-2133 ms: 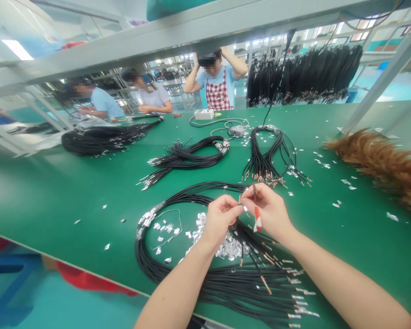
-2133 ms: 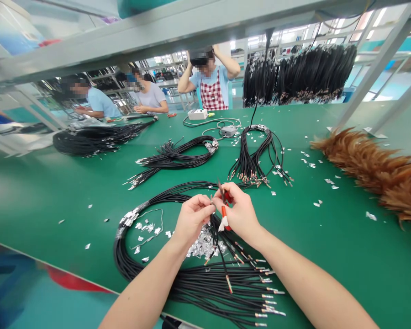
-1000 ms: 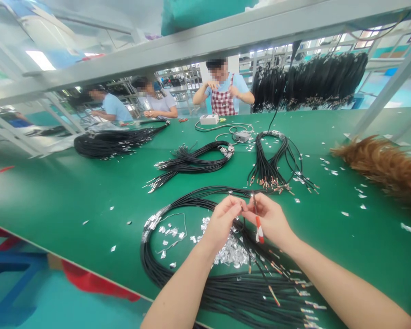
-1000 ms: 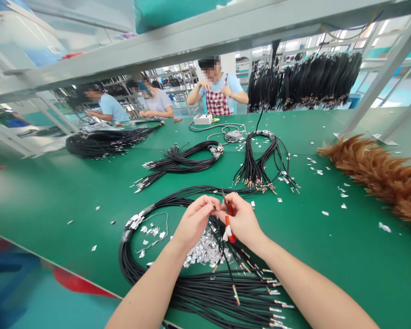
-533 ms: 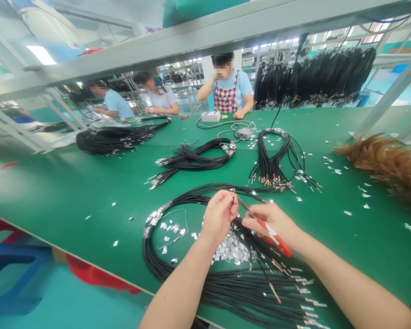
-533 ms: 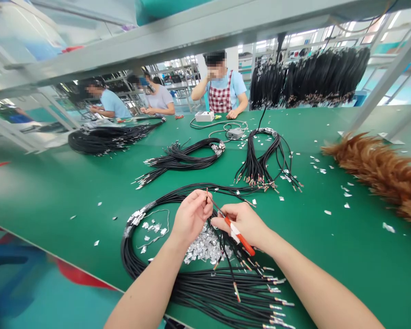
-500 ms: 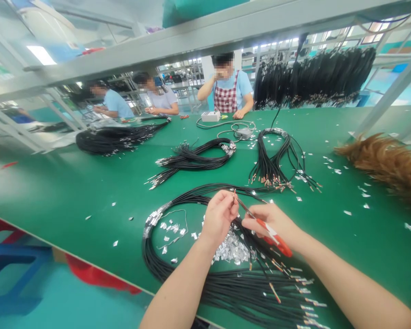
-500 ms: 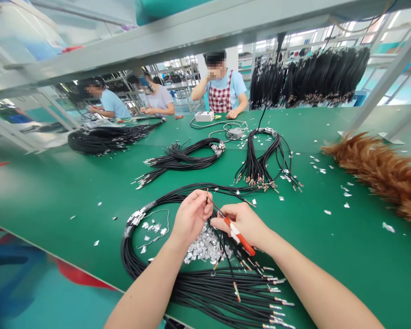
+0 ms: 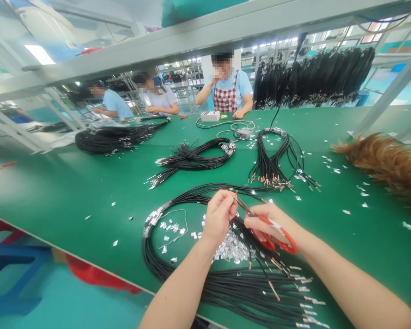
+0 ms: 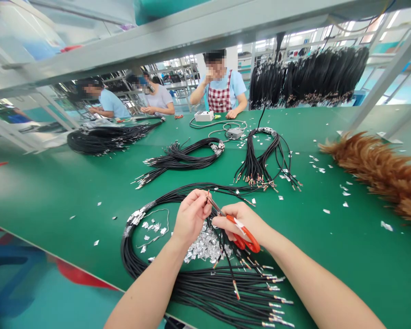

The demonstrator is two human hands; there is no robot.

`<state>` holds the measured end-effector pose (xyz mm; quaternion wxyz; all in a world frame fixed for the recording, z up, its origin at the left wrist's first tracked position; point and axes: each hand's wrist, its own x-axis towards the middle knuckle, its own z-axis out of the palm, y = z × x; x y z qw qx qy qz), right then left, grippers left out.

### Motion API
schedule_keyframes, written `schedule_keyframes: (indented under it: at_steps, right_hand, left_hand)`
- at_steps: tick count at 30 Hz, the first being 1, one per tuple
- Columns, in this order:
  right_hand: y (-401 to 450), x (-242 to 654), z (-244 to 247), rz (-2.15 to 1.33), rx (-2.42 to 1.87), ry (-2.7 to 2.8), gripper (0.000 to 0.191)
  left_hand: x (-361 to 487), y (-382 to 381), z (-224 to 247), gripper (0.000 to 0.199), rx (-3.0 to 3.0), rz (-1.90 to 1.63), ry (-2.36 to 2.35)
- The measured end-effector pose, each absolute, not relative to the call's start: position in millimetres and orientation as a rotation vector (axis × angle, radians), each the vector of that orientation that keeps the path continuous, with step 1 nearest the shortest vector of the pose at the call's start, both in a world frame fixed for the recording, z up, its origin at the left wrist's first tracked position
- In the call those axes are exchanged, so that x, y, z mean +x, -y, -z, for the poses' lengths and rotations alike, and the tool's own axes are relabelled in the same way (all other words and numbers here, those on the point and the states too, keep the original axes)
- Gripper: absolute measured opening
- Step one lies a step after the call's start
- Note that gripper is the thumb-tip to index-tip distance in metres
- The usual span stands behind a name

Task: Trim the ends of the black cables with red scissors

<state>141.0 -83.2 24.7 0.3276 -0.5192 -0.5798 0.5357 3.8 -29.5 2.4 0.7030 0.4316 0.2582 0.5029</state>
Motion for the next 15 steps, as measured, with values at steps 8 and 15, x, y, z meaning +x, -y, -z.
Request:
schedule_keyframes:
  at_steps: [8, 15]
  right_hand:
    - [84.1, 141.0, -21.2, -1.411, -1.319, 1.462, 0.033]
    - [77.0, 149.0, -21.3, -1.268, -1.344, 1.451, 0.029]
  left_hand:
    - [3.7, 31.6, 0.1, 0.013, 1.057, -1.085, -0.582]
    - [8.1, 34.9, 0.1, 0.014, 1.073, -1.104, -0.593]
